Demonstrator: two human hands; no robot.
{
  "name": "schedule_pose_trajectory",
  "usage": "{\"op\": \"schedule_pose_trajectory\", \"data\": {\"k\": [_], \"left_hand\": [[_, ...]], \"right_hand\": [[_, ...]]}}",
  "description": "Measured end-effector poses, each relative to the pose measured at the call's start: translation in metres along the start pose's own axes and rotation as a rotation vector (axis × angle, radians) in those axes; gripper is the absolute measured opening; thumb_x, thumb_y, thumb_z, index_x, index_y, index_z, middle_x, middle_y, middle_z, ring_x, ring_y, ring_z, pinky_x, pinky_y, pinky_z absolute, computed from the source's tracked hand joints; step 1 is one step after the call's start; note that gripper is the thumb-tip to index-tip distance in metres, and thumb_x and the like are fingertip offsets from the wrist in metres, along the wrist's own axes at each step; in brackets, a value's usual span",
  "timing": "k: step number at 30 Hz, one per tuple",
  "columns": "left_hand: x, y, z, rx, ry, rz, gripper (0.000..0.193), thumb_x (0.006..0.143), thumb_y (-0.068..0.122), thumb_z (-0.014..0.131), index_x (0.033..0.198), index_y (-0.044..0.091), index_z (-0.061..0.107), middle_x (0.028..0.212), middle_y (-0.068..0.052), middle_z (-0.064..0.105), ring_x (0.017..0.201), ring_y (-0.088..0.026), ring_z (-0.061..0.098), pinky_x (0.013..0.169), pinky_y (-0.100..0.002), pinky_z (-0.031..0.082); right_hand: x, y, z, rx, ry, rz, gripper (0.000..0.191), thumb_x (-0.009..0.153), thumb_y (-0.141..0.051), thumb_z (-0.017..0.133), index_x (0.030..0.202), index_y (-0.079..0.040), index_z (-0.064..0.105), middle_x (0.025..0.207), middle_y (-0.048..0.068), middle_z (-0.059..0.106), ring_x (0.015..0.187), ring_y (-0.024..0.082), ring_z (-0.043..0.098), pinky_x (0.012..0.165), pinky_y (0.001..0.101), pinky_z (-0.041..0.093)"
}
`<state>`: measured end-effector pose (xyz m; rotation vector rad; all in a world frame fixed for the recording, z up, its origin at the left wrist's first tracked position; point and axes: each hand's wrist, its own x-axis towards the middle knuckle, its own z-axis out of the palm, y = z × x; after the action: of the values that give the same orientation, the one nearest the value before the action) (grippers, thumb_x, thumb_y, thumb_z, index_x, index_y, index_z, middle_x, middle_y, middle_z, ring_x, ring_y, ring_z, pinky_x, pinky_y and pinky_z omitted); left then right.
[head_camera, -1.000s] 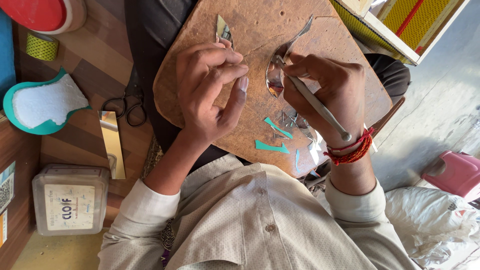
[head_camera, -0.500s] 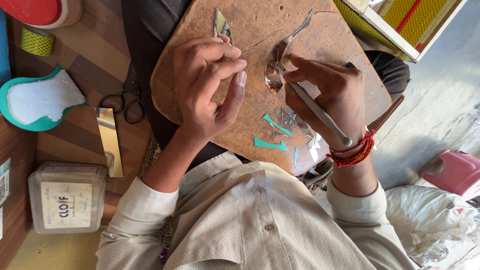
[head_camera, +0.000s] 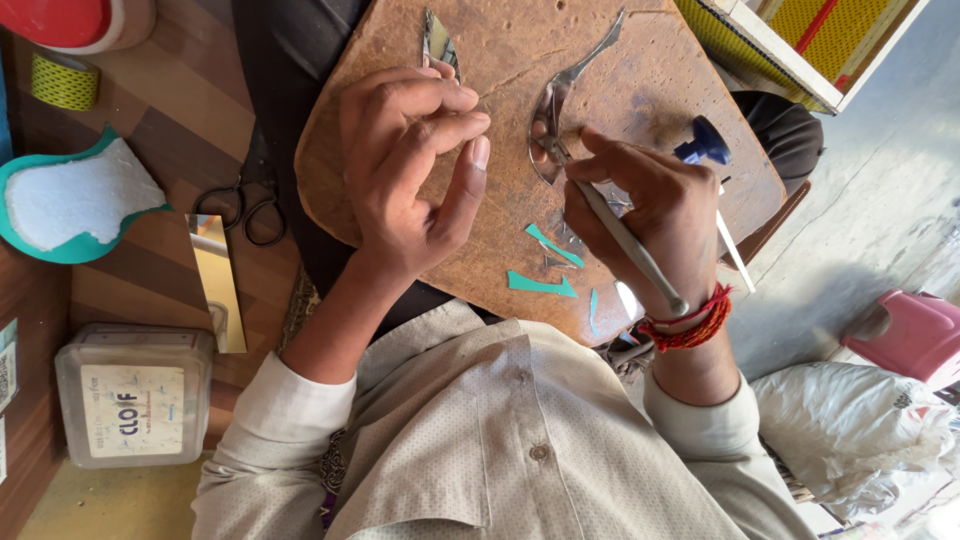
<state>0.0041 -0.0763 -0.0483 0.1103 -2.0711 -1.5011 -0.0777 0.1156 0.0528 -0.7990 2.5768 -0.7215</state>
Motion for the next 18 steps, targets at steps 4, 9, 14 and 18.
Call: {"op": "schedule_pose_trajectory", "data": {"k": [4, 9, 14, 18], "left_hand": [[0.001, 0.0, 0.0, -0.004, 0.003, 0.013, 0.016, 0.099, -0.001, 0.071, 0.113, 0.006, 0.07, 0.12, -0.007, 0.063, 0.123, -0.025, 0.054, 0.107, -0.038, 0.056], [-0.001, -0.001, 0.001, -0.007, -0.006, 0.011, 0.016, 0.1, -0.001, 0.071, 0.114, 0.006, 0.07, 0.121, -0.007, 0.063, 0.12, -0.023, 0.054, 0.107, -0.037, 0.056], [-0.001, 0.001, 0.001, 0.004, -0.019, 0.027, 0.017, 0.1, -0.002, 0.072, 0.115, 0.006, 0.07, 0.122, -0.006, 0.062, 0.12, -0.023, 0.053, 0.107, -0.036, 0.056], [0.0, 0.003, 0.002, 0.011, -0.016, 0.04, 0.017, 0.098, -0.002, 0.073, 0.113, 0.005, 0.071, 0.12, -0.007, 0.063, 0.124, -0.025, 0.054, 0.106, -0.037, 0.056]], "right_hand": [[-0.008, -0.002, 0.008, -0.033, 0.046, 0.008, 0.014, 0.088, -0.006, 0.08, 0.101, -0.005, 0.075, 0.114, 0.019, 0.076, 0.104, 0.027, 0.079, 0.082, 0.0324, 0.062], [-0.021, -0.009, 0.02, -0.038, 0.097, 0.04, 0.01, 0.09, -0.006, 0.08, 0.098, -0.006, 0.074, 0.11, 0.016, 0.077, 0.102, 0.026, 0.079, 0.081, 0.0316, 0.063], [-0.029, -0.018, 0.027, -0.036, 0.151, 0.087, 0.01, 0.087, -0.005, 0.078, 0.096, -0.004, 0.073, 0.113, 0.019, 0.077, 0.094, 0.025, 0.079, 0.077, 0.0318, 0.062], [-0.033, -0.02, 0.028, -0.035, 0.182, 0.082, 0.01, 0.088, -0.005, 0.078, 0.097, -0.005, 0.072, 0.114, 0.019, 0.076, 0.098, 0.027, 0.079, 0.08, 0.032, 0.063]]}}
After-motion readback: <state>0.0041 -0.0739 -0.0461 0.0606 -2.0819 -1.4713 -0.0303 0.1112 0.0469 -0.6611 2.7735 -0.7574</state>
